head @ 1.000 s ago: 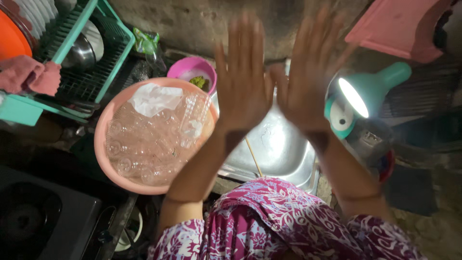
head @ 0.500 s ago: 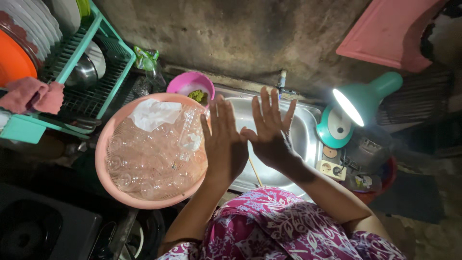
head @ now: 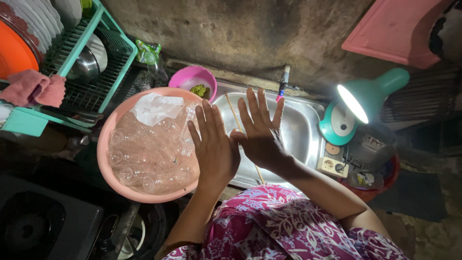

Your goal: The person cleans multiple small clear glasses at a kitchen sink. They wipe the exterior with a pink cloth, rinse under running water, and scrub the interior using a long wooden stick. The cleaned glasses are placed into a pink plastic colander.

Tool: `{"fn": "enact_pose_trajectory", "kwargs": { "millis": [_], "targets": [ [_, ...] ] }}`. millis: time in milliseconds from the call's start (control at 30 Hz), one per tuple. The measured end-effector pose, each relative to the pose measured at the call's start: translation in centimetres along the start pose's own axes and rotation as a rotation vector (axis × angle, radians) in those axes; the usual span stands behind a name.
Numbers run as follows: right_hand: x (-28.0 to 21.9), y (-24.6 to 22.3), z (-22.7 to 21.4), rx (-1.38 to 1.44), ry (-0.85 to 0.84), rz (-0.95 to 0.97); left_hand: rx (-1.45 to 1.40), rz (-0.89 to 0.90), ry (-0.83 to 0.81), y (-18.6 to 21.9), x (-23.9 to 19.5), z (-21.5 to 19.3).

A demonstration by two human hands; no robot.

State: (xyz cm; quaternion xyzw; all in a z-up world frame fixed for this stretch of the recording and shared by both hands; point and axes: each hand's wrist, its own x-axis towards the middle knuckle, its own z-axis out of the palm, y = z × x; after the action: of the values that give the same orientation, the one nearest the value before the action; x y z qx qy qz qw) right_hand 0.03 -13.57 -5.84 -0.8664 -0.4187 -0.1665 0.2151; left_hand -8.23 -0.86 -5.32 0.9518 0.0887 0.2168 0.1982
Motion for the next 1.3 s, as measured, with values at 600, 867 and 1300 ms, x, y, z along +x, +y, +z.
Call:
{"fn": "enact_pose_trajectory", "kwargs": {
  "millis": [600,867,1300],
  "targets": [
    [-0.9,-0.6,3.2,0.119,-0.271,0.024,-0.093,-0.064,-0.006,-2.8,-3.4,2.5],
    [-1.8,-0.2,5.3,0.185,-0.323,-0.016,-0.064,-0.115,-0.021,-4.3,-4.9,4.9],
    [-6.8,5.8,10.9,0.375,-0.228,0.103,0.059,-0.398,-0.158,-17.9,0.1,12.3]
  ]
}}
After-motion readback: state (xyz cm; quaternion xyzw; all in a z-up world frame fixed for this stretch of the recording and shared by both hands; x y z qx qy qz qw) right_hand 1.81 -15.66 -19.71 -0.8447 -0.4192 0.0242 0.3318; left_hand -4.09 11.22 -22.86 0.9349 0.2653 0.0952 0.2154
